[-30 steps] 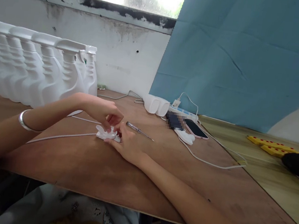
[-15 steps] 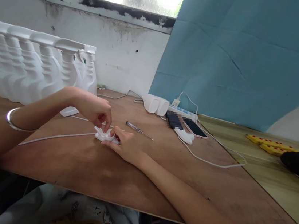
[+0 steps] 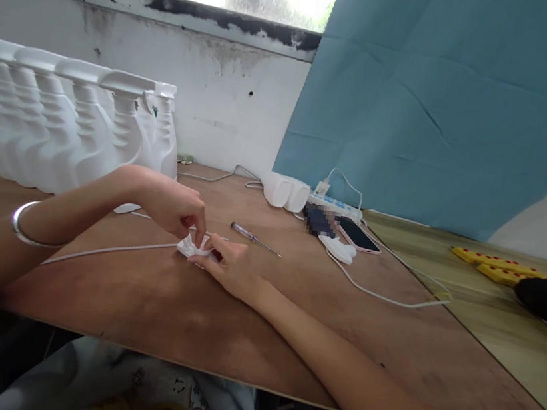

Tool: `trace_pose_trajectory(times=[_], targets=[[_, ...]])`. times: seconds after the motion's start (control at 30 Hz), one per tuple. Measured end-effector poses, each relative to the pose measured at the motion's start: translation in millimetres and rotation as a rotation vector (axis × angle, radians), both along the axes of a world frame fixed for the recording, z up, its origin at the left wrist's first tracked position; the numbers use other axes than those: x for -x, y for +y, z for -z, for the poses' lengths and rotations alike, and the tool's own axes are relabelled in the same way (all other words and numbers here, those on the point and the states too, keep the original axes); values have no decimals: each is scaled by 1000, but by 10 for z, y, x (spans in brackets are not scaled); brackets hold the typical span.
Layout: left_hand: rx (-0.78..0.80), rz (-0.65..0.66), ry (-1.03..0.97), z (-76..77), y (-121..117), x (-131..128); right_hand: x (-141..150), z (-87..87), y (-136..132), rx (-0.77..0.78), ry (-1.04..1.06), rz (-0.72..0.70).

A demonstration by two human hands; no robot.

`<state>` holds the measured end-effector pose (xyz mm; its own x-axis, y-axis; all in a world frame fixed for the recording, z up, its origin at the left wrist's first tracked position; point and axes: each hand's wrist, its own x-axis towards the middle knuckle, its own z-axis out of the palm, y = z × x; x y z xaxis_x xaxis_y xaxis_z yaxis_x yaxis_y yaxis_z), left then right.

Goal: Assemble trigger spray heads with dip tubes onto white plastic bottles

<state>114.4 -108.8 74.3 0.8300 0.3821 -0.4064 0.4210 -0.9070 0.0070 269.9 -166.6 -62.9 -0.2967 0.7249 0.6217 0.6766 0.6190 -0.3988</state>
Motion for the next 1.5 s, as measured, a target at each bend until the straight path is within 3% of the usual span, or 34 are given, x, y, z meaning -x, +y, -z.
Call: trace_pose_trajectory(times=[0.43, 0.87, 1.07, 1.3, 1.5], targets=[[30, -24, -18, 35, -124, -39, 14, 24, -25, -97, -66, -25], [-53, 74, -19, -79, -206, 43, 45, -3, -44, -5, -39, -28], [-58, 28, 32, -44, -246, -1, 38, -2, -47, 13, -43, -22], [-37, 7, -10, 32, -119, -36, 23, 16, -18, 135, 36, 67], [-70, 44, 9, -13, -178, -12, 40, 5, -41, 53, -22, 20]])
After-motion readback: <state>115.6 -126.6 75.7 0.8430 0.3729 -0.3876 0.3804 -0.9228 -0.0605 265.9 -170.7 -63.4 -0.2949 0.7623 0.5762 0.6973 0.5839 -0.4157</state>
